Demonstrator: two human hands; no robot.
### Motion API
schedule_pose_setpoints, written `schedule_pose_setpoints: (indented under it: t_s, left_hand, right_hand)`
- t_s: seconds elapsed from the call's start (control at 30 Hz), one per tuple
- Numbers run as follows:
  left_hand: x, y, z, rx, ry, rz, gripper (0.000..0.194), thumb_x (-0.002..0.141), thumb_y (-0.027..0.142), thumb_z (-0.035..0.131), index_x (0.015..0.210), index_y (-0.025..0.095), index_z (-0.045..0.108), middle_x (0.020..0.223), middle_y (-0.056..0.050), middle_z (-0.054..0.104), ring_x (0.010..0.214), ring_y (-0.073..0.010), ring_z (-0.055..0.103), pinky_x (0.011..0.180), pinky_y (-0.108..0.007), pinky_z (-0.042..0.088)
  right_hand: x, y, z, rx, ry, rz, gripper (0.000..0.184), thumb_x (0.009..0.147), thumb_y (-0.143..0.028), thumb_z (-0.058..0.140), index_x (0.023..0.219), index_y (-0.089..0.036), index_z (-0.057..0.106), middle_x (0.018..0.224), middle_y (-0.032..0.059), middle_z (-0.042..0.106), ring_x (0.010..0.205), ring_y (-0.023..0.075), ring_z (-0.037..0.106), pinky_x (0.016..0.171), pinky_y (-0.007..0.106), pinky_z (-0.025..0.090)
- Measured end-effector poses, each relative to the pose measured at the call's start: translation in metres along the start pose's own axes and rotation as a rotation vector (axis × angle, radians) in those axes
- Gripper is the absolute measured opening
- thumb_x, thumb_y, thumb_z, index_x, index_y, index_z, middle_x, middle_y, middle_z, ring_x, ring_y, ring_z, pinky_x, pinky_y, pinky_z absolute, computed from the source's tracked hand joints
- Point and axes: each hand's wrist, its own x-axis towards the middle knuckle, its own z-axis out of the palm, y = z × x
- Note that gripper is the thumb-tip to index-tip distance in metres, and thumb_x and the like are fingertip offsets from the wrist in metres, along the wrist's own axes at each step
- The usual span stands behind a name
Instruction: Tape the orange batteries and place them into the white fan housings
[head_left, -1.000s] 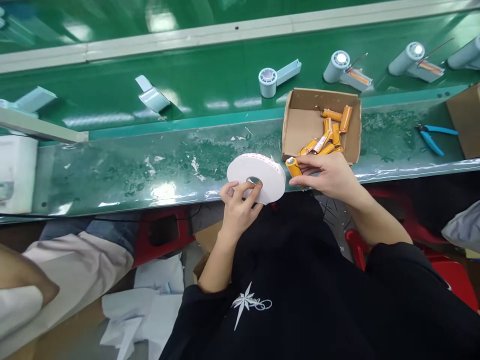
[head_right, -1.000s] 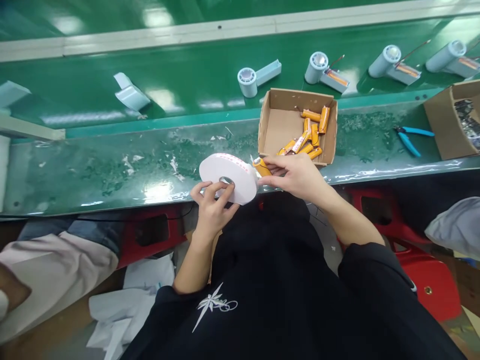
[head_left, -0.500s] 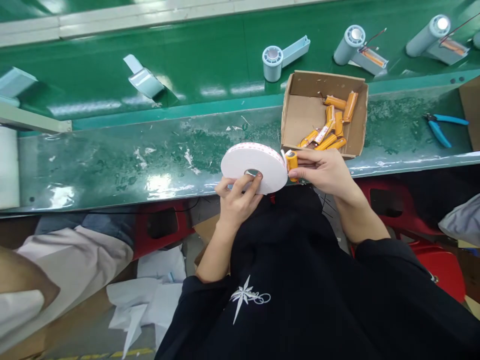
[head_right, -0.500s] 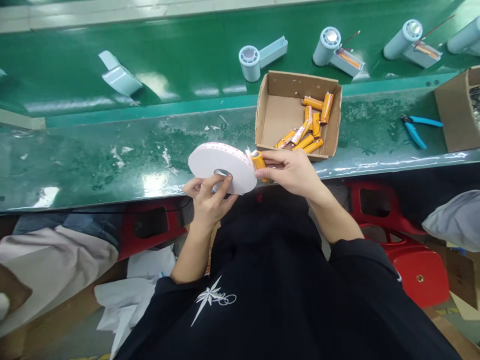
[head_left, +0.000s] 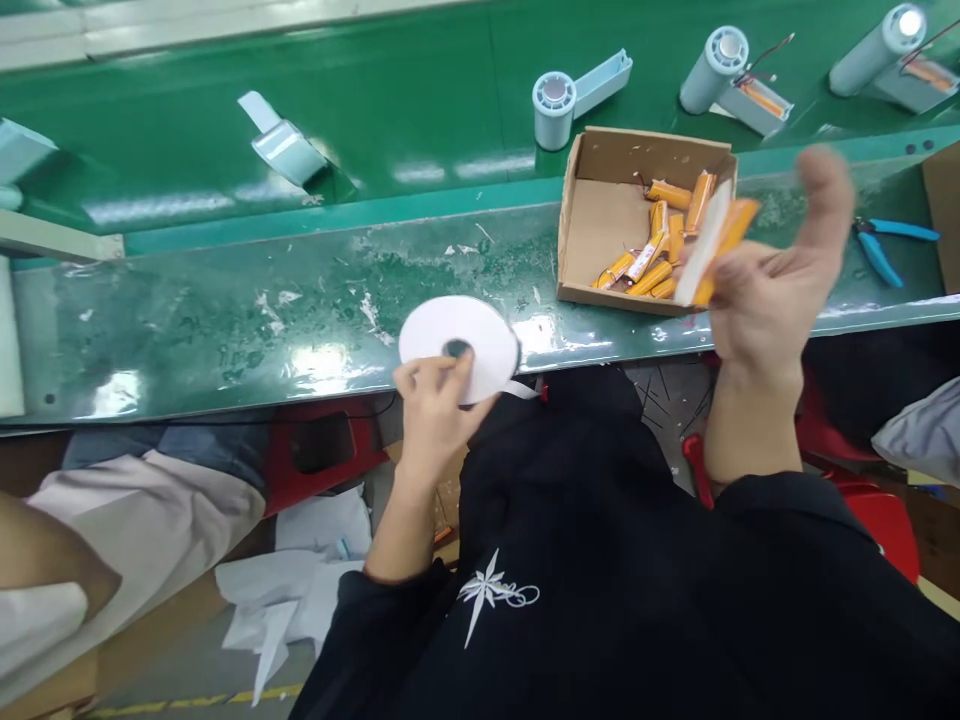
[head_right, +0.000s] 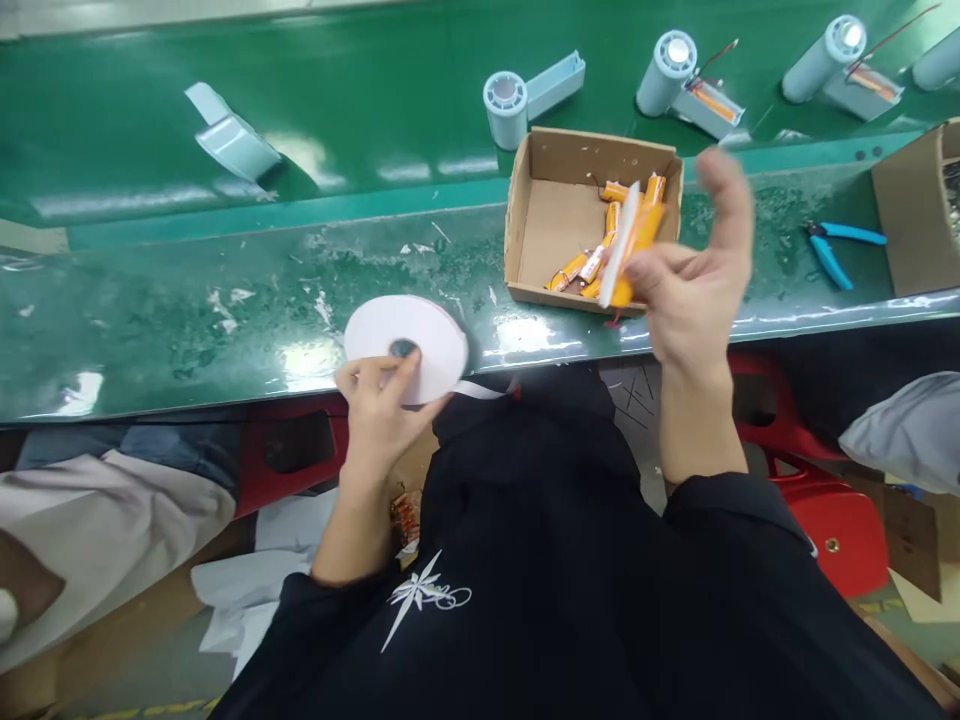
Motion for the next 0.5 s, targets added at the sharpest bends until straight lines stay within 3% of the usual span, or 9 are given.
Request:
schedule_pose_setpoints:
  t_s: [0.07, 0.17, 0.23, 0.3, 0.4, 0.5]
  left_hand:
    - [0.004, -0.017, 0.005, 0.021, 0.056, -0.099, 0.056, 0.092, 0.050, 0.086, 0.141, 0.026, 0.074, 0.123, -0.016, 0.068, 0.124, -0.0385, 0.052, 0.116, -0.059, 0.043]
    - [0.008, -0.024, 0.017, 0.036, 0.160, -0.116, 0.050, 0.092, 0.047, 0.086, 0.136, 0.026, 0.074, 0.126, -0.016, 0.069, 0.126, -0.0382, 0.051, 0.118, -0.060, 0.041]
    - [0.013, -0.020, 0.020, 0.032, 0.225, -0.064, 0.047, 0.091, 0.045, 0.085, 0.133, 0.026, 0.075, 0.124, -0.015, 0.071, 0.126, -0.0382, 0.051, 0.117, -0.059, 0.043]
    - [0.025, -0.016, 0.017, 0.010, 0.288, -0.027, 0.041, 0.092, 0.042, 0.083, 0.129, 0.026, 0.076, 0.121, -0.014, 0.072, 0.126, -0.0383, 0.053, 0.115, -0.059, 0.044]
    - [0.071, -0.010, 0.013, -0.047, 0.368, -0.005, 0.030, 0.093, 0.036, 0.078, 0.122, 0.026, 0.078, 0.119, -0.013, 0.073, 0.127, -0.0379, 0.055, 0.117, -0.061, 0.044]
    - [0.154, -0.001, 0.020, -0.169, 0.245, 0.073, 0.028, 0.098, 0.035, 0.069, 0.123, 0.026, 0.078, 0.115, -0.010, 0.075, 0.122, -0.0330, 0.063, 0.118, -0.056, 0.049]
  right_hand:
    - [-0.009, 0.004, 0.007, 0.094, 0.035, -0.010, 0.071, 0.082, -0.084, 0.082, 0.132, -0.035, 0.071, 0.109, 0.0075, 0.085, 0.099, 0.0296, 0.086, 0.069, 0.037, 0.070]
    - [-0.024, 0.014, 0.020, 0.285, -0.026, 0.108, 0.063, 0.081, -0.084, 0.081, 0.111, -0.029, 0.075, 0.088, 0.0040, 0.084, 0.073, 0.0236, 0.083, 0.052, 0.030, 0.063]
    - [-0.028, 0.018, 0.016, 0.412, -0.035, 0.178, 0.060, 0.077, -0.078, 0.088, 0.111, -0.029, 0.077, 0.084, 0.0016, 0.084, 0.067, 0.0196, 0.081, 0.047, 0.024, 0.058]
    - [-0.028, 0.019, 0.001, 0.492, -0.014, 0.180, 0.063, 0.064, -0.067, 0.101, 0.110, -0.030, 0.079, 0.084, 0.0001, 0.085, 0.067, 0.0182, 0.082, 0.047, 0.020, 0.057]
    - [-0.024, 0.020, -0.030, 0.482, 0.022, 0.092, 0.067, 0.053, -0.061, 0.109, 0.106, -0.029, 0.082, 0.074, -0.0008, 0.082, 0.059, 0.0186, 0.078, 0.043, 0.022, 0.056]
    - [-0.019, 0.022, -0.056, 0.376, 0.098, -0.043, 0.061, 0.060, -0.066, 0.106, 0.103, -0.027, 0.085, 0.058, -0.0032, 0.072, 0.043, 0.0165, 0.064, 0.036, 0.025, 0.048]
